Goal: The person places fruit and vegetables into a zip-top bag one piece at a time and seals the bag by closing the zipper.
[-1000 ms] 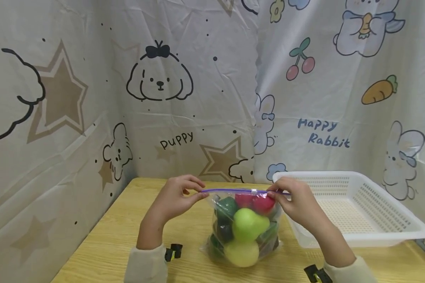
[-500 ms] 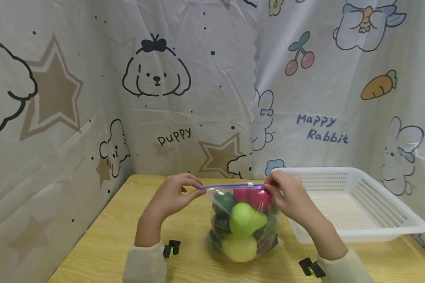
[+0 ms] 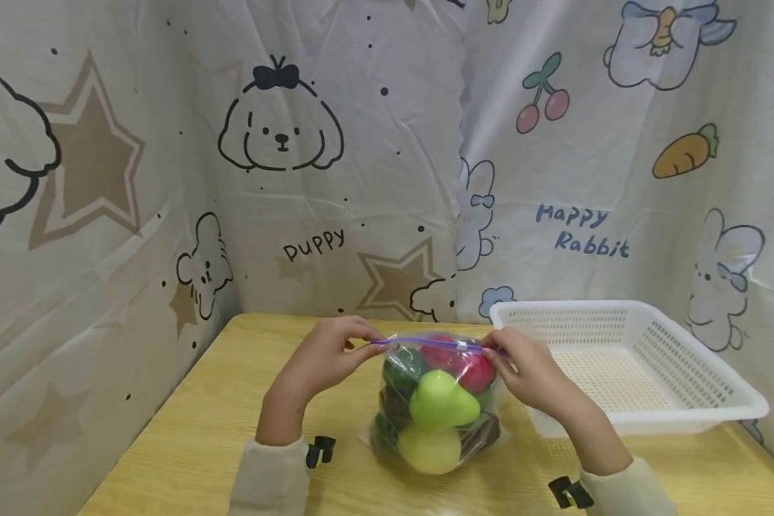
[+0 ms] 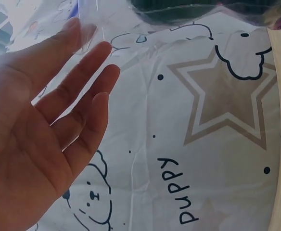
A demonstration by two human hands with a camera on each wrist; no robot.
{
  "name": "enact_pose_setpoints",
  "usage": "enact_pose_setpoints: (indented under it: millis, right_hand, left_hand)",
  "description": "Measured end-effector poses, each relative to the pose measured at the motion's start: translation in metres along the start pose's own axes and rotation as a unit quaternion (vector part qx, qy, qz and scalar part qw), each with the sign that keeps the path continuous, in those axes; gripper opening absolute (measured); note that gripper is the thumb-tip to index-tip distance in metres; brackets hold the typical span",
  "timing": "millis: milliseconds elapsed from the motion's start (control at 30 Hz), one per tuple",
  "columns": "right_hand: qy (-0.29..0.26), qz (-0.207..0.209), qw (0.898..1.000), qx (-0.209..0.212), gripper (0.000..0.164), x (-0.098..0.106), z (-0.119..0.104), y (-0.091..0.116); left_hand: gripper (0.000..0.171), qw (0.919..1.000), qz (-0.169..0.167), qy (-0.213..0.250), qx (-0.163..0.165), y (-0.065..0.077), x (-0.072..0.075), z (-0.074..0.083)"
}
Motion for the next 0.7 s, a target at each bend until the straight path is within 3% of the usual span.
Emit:
enact_pose_setpoints:
  millis: [233,467,700]
  right_hand:
    - [0.01,0.072,0.997,0.034,0.008,-0.008,0.007,-0.004]
    - [0.059,0.158,0.985,0.037,0.01,0.002,-0.004,-0.012]
    - [0.017,0.133,0.99,0.037,0.009,0.002,-0.012,-0.015]
  left_hand:
    - [0.01,0.9996,0.016,-0.019,-0.01,0.002,0.003,-0.005]
    - [0.009,0.9954,0.081,-0.035,-0.038,0.005,0.011,-0.003]
    - [0.013,0.9975,0.058,-0.037,-0.013,0.007,0.013,-0.003]
Point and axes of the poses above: each hand's wrist, its own y-axis away from the middle knuckle, its own x-axis out of the back of the hand, z = x × y, the point moved 1 cm from there along -y, towards the middle knuckle, and after that the axes turned 5 degrees about -z, right-handed, at the moved point
